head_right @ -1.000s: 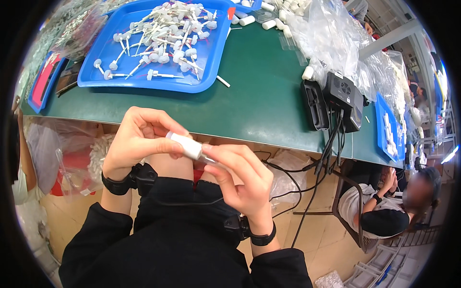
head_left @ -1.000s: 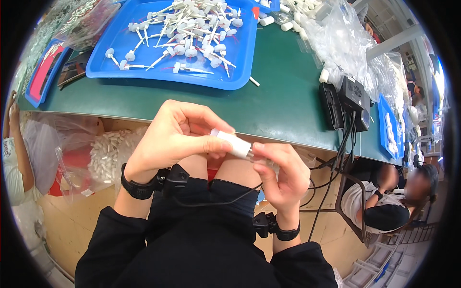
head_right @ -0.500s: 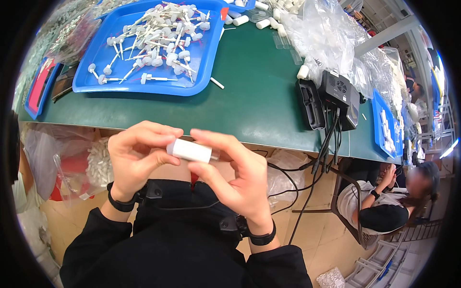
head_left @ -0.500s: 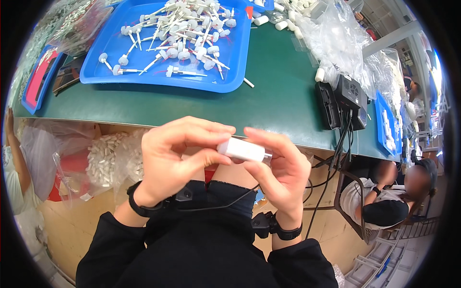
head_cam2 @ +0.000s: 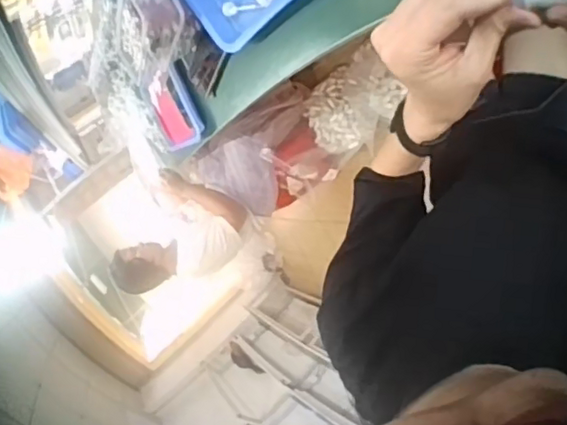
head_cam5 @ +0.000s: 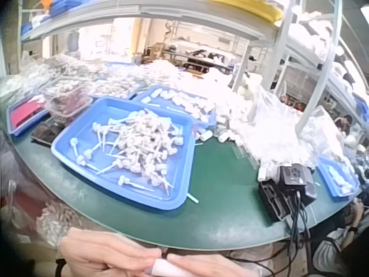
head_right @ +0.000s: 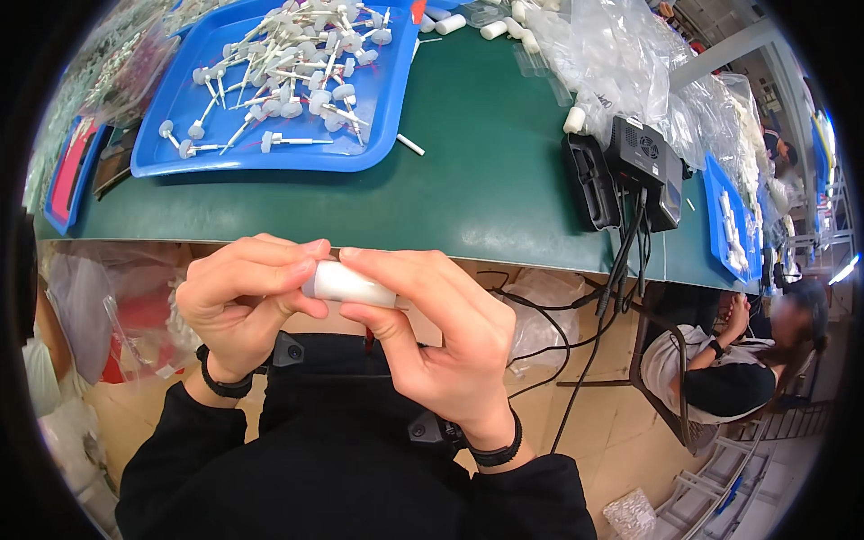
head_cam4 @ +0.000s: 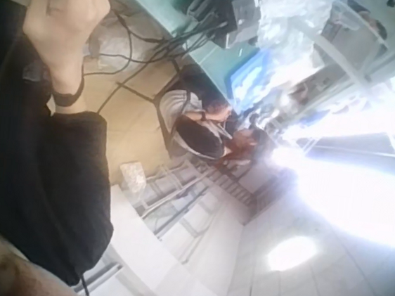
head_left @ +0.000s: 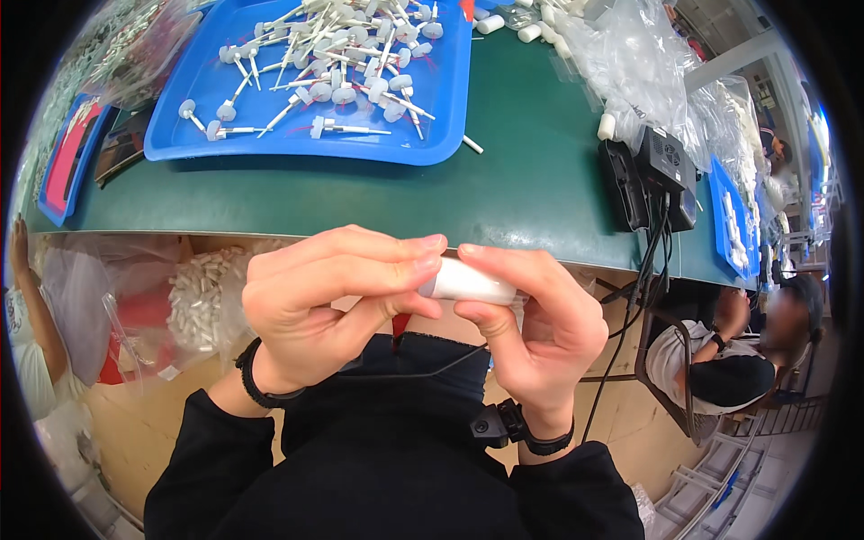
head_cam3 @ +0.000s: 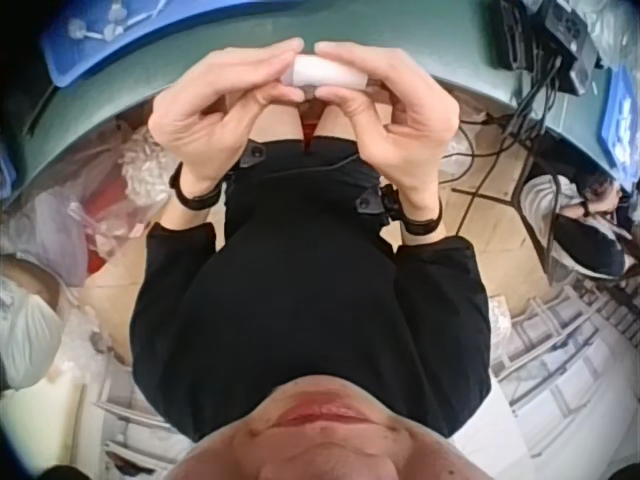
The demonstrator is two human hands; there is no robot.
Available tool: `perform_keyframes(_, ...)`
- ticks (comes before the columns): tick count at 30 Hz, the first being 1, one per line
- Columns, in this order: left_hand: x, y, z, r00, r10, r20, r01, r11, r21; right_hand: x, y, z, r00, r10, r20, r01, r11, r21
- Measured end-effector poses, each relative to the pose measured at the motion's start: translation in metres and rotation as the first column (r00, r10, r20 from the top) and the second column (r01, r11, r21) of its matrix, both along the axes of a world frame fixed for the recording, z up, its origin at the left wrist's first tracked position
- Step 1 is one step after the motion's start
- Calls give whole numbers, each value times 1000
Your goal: The person sits at a green workbench in a factory setting and assembles small white cylindrical components. They pick up a white plastic piece with a protruding rod and insert it into a clear plastic tube, repeating this process for multiple units. The person places the assembled items into a blue tray on the table.
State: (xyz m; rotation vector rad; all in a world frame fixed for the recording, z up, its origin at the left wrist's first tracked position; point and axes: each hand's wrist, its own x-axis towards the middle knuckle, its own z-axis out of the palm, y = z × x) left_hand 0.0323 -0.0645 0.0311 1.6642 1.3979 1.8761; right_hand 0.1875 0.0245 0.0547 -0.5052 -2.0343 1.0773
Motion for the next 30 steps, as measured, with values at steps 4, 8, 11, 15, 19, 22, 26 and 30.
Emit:
perform_keyframes(4,-5,7,-8,984,-99,151,101,995,-7,-1,4,-4,999,-5,-54,12,990,142)
perform_keyframes(8,-6,6,-9,912,-120,392,175,979,-106,-4,4,-11,997,7,-79,4,991,135)
perform_keyframes(11,-1,7,-6,860,-127,494,226,963,-145,1,5,-14,994,9,-111,12,981,192)
perform_keyframes(15,-6,1,0,893,-99,439,214,952,-221,-2,-1,-14,994,-38,-107,63,967,246)
perform_keyframes(19,-8,2,-1,961,-114,253,157,975,-158,-1,-8,-12,991,-109,-71,123,967,223)
perform_keyframes(22,-9,2,-3,990,-83,114,97,988,-121,1,-8,-10,996,-80,-44,89,959,269)
perform_keyframes(26,-6,-1,-6,998,-43,37,46,996,-75,0,-3,-8,1000,0,-21,9,907,420)
perform_keyframes(30,-3,-1,-11,997,-38,-70,41,998,37,5,-2,-11,999,48,-16,-36,887,461)
